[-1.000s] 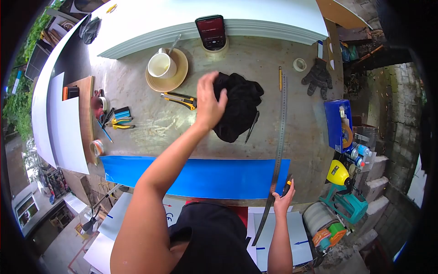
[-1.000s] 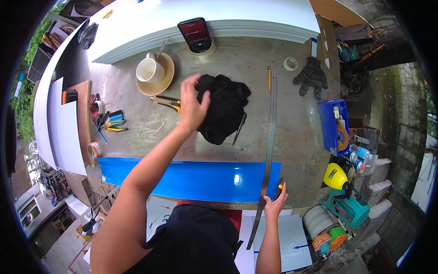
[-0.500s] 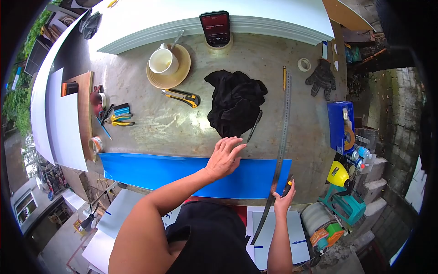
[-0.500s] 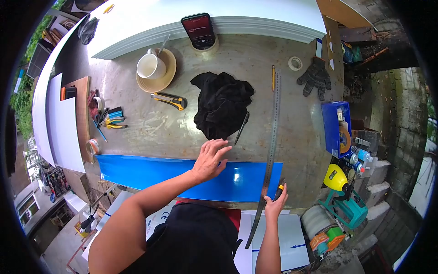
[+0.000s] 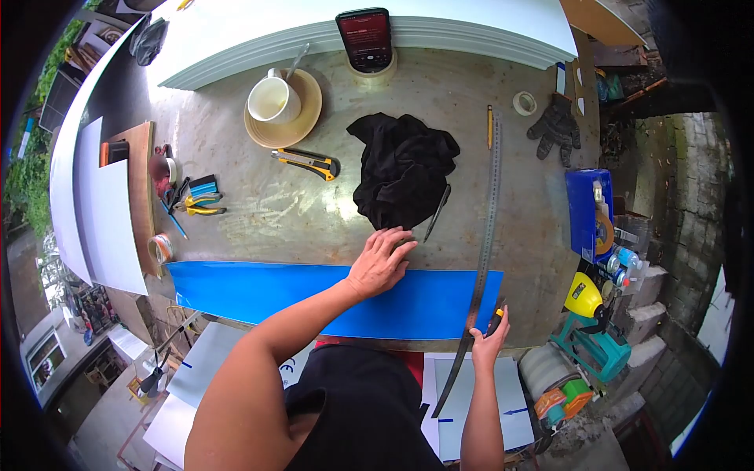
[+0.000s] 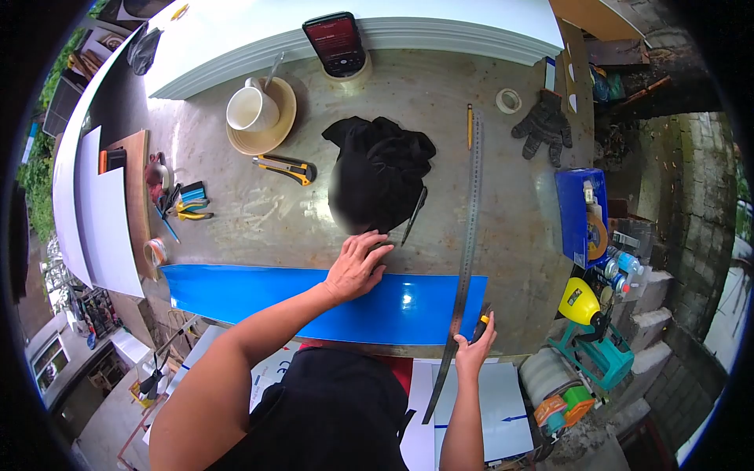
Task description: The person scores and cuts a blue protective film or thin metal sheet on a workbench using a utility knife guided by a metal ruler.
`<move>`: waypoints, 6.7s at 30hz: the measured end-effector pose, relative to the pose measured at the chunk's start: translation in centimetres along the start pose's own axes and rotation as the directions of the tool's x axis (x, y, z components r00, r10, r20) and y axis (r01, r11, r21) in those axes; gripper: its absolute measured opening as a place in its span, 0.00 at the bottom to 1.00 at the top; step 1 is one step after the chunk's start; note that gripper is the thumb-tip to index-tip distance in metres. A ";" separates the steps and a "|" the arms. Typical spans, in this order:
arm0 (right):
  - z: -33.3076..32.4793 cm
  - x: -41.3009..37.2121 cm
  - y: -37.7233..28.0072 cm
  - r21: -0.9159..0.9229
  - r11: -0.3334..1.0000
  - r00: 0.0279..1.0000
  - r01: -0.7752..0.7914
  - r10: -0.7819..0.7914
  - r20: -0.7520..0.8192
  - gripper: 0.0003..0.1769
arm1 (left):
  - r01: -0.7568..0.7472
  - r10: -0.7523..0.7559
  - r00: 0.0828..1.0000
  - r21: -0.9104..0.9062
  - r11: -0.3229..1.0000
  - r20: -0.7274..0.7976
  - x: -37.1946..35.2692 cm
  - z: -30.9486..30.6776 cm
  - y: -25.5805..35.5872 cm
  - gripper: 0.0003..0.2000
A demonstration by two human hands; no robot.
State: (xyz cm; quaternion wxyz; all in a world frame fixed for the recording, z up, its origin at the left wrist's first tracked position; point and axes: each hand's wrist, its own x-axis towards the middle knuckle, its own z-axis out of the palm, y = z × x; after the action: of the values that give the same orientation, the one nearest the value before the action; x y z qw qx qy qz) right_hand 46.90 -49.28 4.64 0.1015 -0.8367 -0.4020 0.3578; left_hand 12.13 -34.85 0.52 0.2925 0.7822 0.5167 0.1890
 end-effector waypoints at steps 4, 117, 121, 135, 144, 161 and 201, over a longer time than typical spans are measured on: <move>0.0 -0.1 -0.1 0.008 1.000 1.000 0.021 -0.021 -0.010 0.64 | -0.008 0.008 1.000 0.029 1.000 0.007 -0.1 0.1 0.0 0.30; -0.6 -2.1 6.7 0.304 0.921 0.965 0.244 -0.201 -0.166 0.28 | -0.170 0.153 0.985 0.340 0.925 0.077 0.6 11.7 12.6 0.43; -1.5 -5.3 9.3 0.387 0.917 0.995 0.094 -0.076 -0.063 0.23 | -0.178 0.162 0.984 0.341 0.923 0.075 0.7 11.8 12.5 0.43; -0.8 -8.0 9.0 0.126 0.836 0.845 0.534 -0.521 -0.121 0.35 | -0.176 0.171 0.984 0.346 0.922 0.045 0.6 12.2 12.1 0.45; -0.1 -8.2 9.6 0.144 0.821 0.832 0.553 -0.553 -0.044 0.33 | -0.197 0.203 0.979 0.363 0.911 0.023 0.7 12.3 12.0 0.43; 0.6 -8.4 10.3 0.145 0.806 0.819 0.574 -0.564 -0.108 0.35 | -0.243 0.258 0.966 0.425 0.872 0.021 0.6 12.6 11.6 0.43; 0.2 -8.0 9.1 0.039 0.829 0.829 0.558 -0.555 -0.071 0.32 | -0.243 0.256 0.966 0.429 0.870 0.027 0.6 12.6 10.9 0.43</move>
State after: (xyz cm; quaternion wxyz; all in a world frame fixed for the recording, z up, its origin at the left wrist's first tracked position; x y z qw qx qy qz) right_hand 48.88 -61.26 4.47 0.2368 -0.6900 -0.6144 0.3005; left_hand 27.52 -40.86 -1.90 0.0783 0.8843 0.4447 0.1190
